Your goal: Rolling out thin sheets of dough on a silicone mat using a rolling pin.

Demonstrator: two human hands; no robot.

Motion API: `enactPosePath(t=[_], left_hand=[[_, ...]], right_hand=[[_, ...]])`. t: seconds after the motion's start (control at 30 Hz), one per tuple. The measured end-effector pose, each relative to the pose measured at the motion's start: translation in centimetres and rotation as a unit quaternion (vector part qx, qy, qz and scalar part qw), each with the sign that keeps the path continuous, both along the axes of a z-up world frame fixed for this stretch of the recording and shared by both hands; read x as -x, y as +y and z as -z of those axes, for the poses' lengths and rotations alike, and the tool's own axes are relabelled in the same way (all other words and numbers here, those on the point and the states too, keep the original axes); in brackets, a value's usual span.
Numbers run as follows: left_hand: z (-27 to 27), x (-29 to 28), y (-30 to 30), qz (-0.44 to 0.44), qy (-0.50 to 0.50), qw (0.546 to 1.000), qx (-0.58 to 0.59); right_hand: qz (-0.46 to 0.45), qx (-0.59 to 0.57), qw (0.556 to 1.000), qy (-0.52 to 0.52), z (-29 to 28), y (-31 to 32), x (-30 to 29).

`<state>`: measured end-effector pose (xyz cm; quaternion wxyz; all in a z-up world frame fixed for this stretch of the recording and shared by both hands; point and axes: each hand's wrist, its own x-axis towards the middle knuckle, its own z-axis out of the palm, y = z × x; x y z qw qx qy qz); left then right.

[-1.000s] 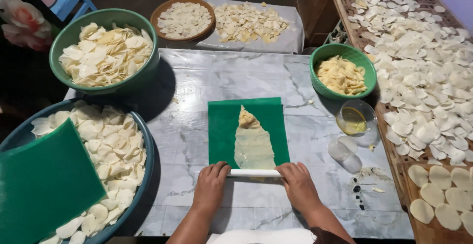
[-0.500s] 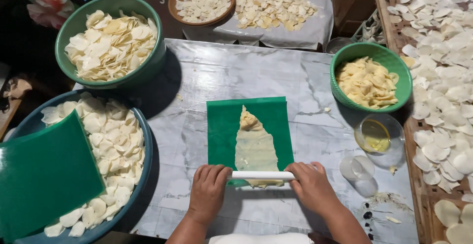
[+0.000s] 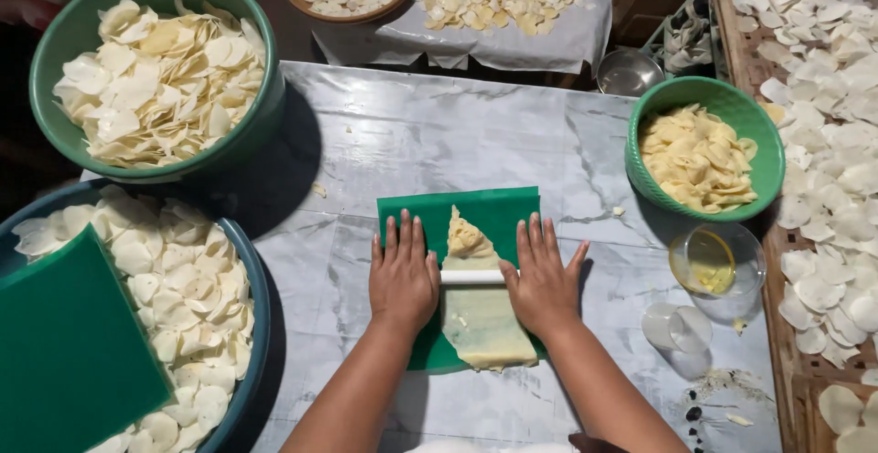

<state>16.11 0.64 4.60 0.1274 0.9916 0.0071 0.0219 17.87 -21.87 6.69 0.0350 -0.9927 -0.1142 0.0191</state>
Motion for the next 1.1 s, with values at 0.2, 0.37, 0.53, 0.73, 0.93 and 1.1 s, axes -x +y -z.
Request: enactPosePath(t=[0.2, 0.37, 0.53, 0.73, 0.93, 1.1], left_hand=[[-2.0, -7.6, 1.4, 0.041, 0.122, 0.991, 0.041], [-1.2, -7.9, 1.3, 0.063, -0.063, 0.995, 0.033], [0.0, 1.7, -0.5, -0.007, -0.138, 0.990, 0.032], [5.3, 8.3, -0.6, -0.028, -0.094, 0.990, -0.104], [5.0, 8.0, -0.2, 0.021, -0.110, 0.988, -0.106], [5.3, 8.3, -0.2, 0.023, -0.108, 0.988, -0.106]], right_hand=[[0.026, 0.019, 0.996, 0.085, -0.1, 1.0, -5.8], [0.058, -0.014, 0.990, 0.127, -0.4, 1.1, -6.4], [0.113, -0.009, 0.982, 0.148, -0.3, 0.9, -4.5], [0.049, -0.022, 0.984, -0.171, 0.5, 3.2, -0.6], [-0.110, 0.035, 0.985, -0.132, 1.5, 7.5, -1.5], [-0.095, 0.013, 0.993, -0.069, 0.3, 7.3, -6.1]])
